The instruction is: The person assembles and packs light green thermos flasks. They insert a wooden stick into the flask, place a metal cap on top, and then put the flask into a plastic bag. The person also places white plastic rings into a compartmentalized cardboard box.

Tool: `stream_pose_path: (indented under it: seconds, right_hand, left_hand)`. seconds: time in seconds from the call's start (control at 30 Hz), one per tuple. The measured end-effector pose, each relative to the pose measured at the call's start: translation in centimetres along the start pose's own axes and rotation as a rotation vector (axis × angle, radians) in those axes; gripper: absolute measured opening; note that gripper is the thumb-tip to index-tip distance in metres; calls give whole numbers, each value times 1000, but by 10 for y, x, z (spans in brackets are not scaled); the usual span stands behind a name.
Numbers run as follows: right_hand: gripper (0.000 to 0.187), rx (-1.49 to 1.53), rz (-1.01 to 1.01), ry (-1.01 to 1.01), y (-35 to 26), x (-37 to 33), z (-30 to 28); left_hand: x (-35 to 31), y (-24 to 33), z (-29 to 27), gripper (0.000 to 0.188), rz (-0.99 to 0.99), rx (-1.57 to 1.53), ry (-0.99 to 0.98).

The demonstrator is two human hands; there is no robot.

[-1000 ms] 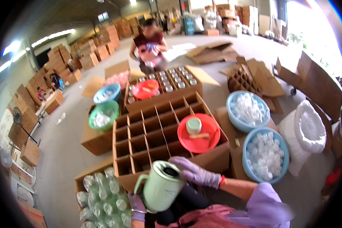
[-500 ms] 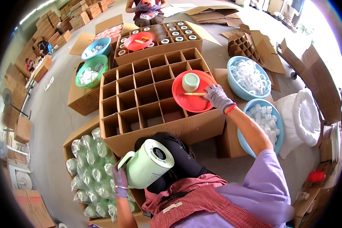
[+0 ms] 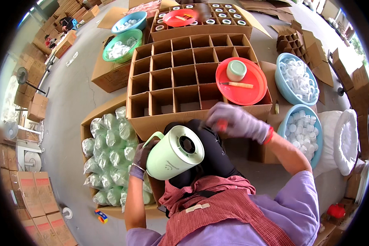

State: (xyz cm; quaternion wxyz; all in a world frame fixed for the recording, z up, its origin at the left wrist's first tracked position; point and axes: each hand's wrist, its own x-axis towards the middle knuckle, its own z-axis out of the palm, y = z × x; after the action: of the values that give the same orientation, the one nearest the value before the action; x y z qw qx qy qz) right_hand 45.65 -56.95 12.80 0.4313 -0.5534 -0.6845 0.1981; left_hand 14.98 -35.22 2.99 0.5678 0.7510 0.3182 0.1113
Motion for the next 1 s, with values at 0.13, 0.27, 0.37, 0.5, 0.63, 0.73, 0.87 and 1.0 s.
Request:
stream_pose_path:
  seconds: [0.13, 0.27, 0.37, 0.5, 0.63, 0.73, 0.87, 1.0]
  right_hand:
    - [17, -577, -517, -110, -6, 18, 44]
    - [13, -572, -688, -237, 0, 28, 50]
    - [13, -555, -653, -324, -1, 23, 50]
    - [31, 189, 200, -48, -6, 2, 88]
    - [37, 1004, 1135, 177, -4, -6, 77]
    - [32, 1392, 1187, 119, 38, -27, 66]
    - [12, 1055, 847, -97, 63, -45, 52]
    - [23, 303, 981, -14, 0, 15, -12]
  left_hand:
    - [4, 26, 0, 43, -324, -316, -79]
    - [11, 5, 0, 38, -168, -90, -216]
    - [30, -15, 9, 37, -167, -281, -214]
    - [3, -6, -1, 23, 143, 121, 114]
    - [-29, 82, 30, 18, 509, 172, 494]
    - [-28, 109, 49, 16, 912, 391, 477]
    - [-26, 107, 57, 19, 798, 458, 441]
    - [-36, 59, 43, 36, 408, 492, 282]
